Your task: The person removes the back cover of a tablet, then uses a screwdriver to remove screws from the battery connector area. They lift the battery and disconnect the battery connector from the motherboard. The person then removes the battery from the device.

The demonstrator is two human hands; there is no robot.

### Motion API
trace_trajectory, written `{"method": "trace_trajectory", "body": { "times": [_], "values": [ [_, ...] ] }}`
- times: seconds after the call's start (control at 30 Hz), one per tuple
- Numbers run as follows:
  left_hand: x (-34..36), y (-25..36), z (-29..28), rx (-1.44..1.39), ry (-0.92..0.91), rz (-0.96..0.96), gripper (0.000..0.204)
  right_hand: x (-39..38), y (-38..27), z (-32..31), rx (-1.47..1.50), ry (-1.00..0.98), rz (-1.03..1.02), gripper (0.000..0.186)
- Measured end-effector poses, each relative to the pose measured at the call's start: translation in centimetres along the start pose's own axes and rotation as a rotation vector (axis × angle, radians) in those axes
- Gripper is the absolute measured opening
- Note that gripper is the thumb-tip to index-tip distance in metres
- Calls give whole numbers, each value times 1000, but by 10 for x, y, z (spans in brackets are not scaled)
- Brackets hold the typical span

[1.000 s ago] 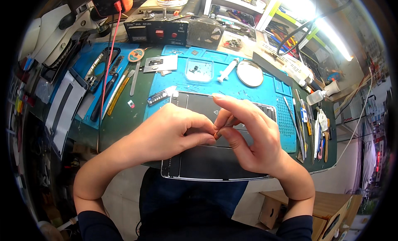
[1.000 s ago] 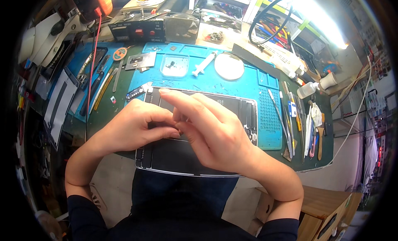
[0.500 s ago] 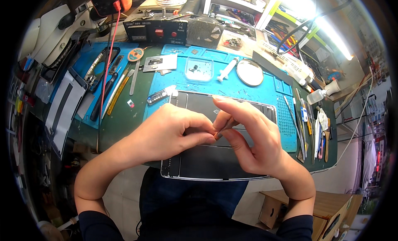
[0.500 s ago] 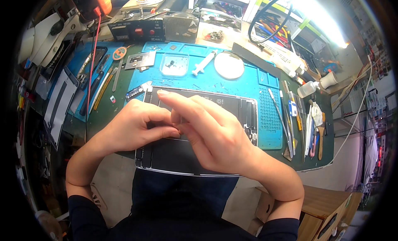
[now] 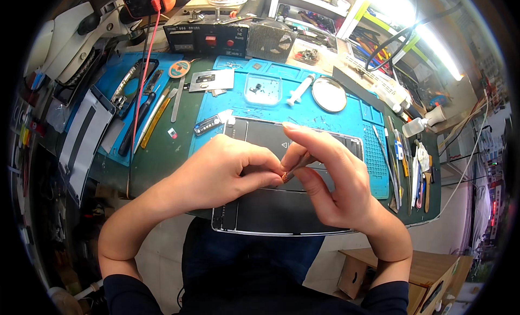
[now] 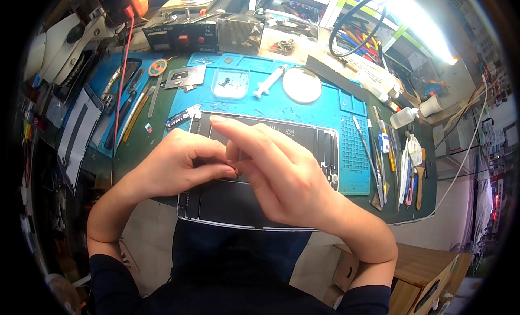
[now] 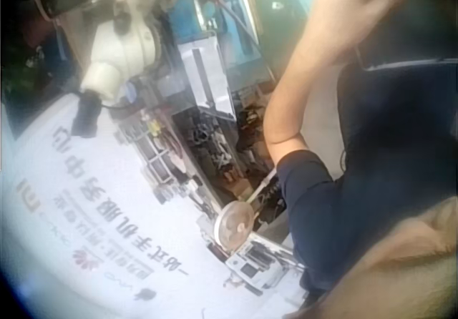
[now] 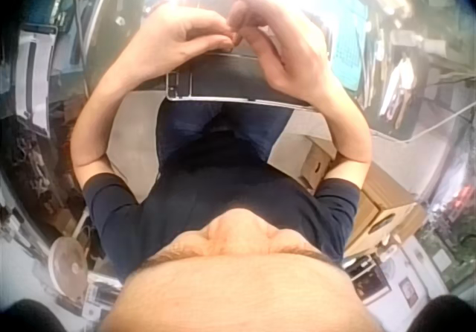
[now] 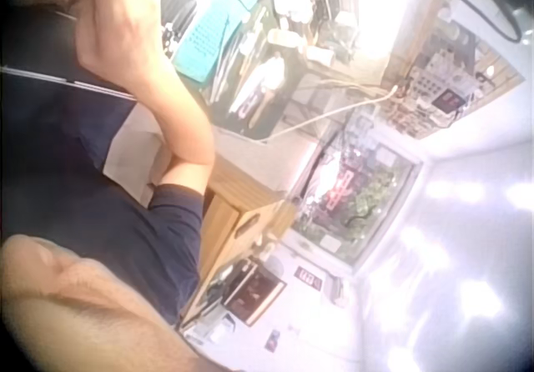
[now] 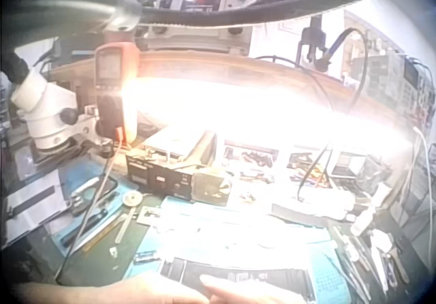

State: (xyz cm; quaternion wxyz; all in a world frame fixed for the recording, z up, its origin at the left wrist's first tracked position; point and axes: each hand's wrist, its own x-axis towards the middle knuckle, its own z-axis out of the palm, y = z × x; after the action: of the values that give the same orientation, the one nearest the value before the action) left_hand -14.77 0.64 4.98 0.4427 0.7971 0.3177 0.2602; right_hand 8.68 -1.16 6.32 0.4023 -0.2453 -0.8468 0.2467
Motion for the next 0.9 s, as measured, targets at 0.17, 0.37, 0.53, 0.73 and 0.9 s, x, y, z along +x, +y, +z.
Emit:
{"method": "trace_trajectory", "body": {
  "times": [0.17,0.37,0.53,0.73,0.9],
  "values": [
    [0,-2,-2,60,-28,22,14,-1,1,-1,-59,-23,-1,56],
    [0,4,-8,-143,19,58,37,8,-18,-13,-228,-19,-75,39],
    [1,14,-3,-299,-81,-3,60,4,-20,-9,-7,-80,69,47],
    [5,14,6,-49,15,105,57,2,-18,-5,-195,48,-23,48],
    [-1,-1,9,-200,-23,179,57,7,-22,-8,-170,-22,4,48]
  ]
}}
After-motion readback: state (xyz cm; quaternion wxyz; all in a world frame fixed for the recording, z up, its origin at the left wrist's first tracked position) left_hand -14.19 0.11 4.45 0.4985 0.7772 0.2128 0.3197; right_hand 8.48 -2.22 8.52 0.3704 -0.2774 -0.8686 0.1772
